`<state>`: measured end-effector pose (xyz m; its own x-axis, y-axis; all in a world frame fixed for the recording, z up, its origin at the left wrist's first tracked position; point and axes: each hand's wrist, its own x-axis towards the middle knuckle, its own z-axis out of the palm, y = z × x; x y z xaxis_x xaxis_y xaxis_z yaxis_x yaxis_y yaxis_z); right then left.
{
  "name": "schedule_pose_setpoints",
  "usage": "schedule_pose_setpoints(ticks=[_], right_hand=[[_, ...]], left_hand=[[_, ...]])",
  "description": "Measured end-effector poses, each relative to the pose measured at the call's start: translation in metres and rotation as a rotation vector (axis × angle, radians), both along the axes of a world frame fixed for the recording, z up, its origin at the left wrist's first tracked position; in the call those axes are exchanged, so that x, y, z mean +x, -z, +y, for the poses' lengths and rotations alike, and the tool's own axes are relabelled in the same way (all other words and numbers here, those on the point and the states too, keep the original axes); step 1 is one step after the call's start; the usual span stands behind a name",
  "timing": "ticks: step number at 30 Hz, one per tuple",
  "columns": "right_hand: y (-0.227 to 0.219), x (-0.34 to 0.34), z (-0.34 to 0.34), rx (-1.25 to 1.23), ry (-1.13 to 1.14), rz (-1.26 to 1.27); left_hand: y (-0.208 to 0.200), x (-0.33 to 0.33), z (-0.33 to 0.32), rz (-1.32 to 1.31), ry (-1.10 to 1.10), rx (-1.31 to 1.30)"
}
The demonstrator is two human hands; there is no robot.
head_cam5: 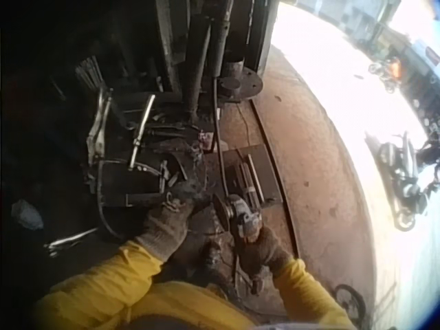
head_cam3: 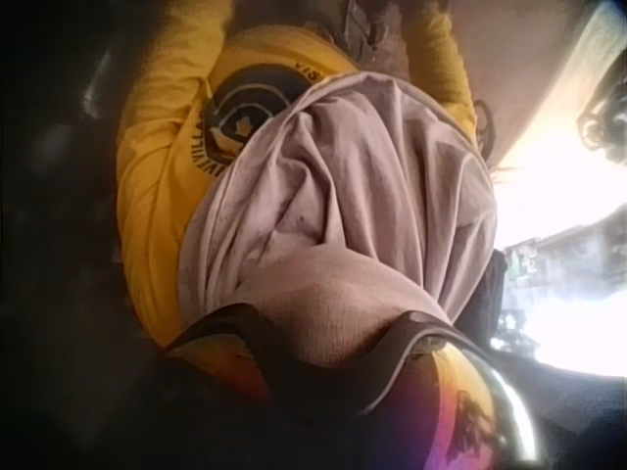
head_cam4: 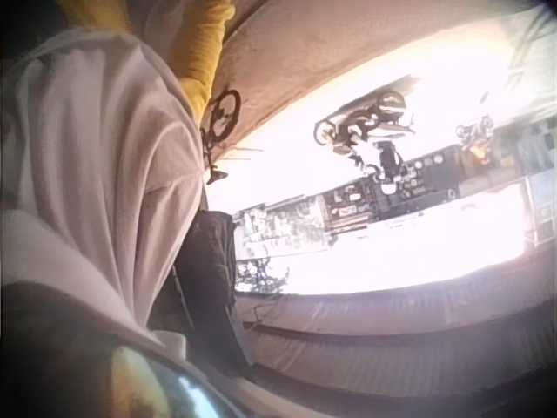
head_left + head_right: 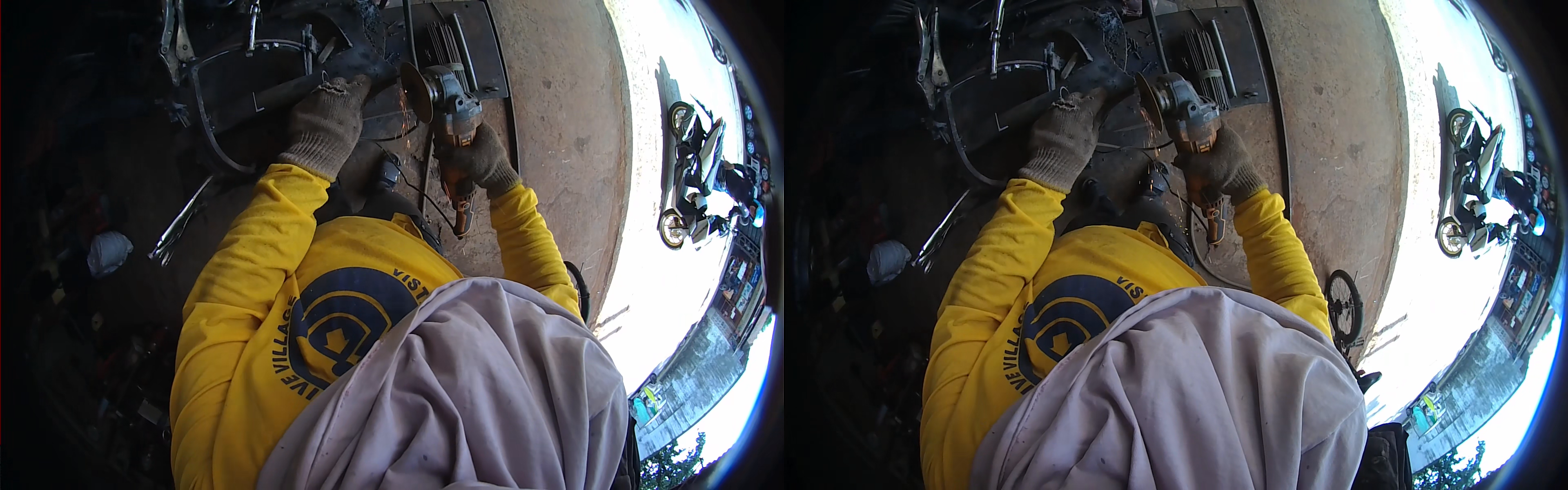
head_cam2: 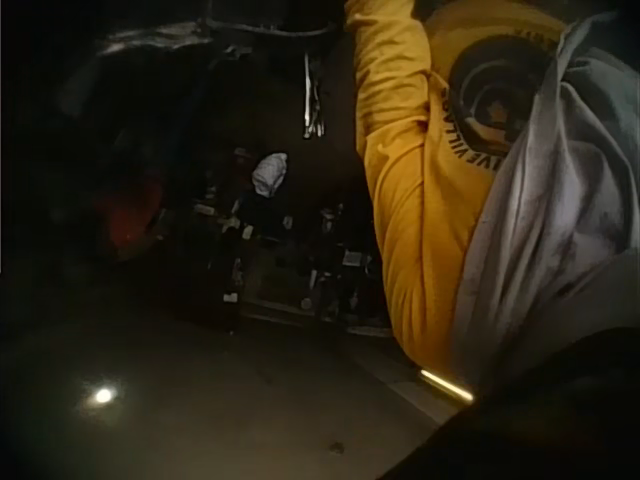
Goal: The person uses an angle grinder to smooth a metal frame, then positions a metal rod with locking pliers and welds it onto the frame.
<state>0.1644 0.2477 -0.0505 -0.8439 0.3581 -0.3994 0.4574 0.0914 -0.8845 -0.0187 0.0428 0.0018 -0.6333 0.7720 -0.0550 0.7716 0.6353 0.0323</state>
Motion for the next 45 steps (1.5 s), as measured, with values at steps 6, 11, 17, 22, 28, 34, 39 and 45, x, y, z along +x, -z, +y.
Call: schedule_pose_setpoints(ticks=[6,11,17,22,28,34,39,45], right_hand=[[-0.008,-0.005,0.004,-0.012,-0.064,-0.016],[-0.008,-0.008,0.008,0.012,-0.071,-0.021],[-0.005,-0.011,0.009,-0.025,-0.068,-0.051],[0.002,-0.008,0.01,0.031,-0.083,0.024],[-0.001,-0.007,0.011,0.045,-0.158,-0.028],[-0.004,-0.005,0.009,0.075,-0.104,0.038],[-0.011,-0.012,0.007,-0.096,-0.097,0.024],[0.011,-0.008,0.012,-0.067,-0.083,0.009]], left_hand=[[0.011,-0.002,-0.001,0.049,0.01,0.068],[0.004,-0.003,0.004,-0.055,-0.034,-0.046],[0.02,-0.005,0.003,0.089,0.017,0.114],[0.032,-0.008,0.004,0.137,0.037,0.196],[0.056,-0.018,-0.008,0.096,0.082,0.161],[0.007,0.0,0.0,0.008,0.007,0.033],[0.004,0.0,-0.003,0.03,0.015,-0.012],[0.008,-0.001,-0.002,0.064,0.021,-0.02]])
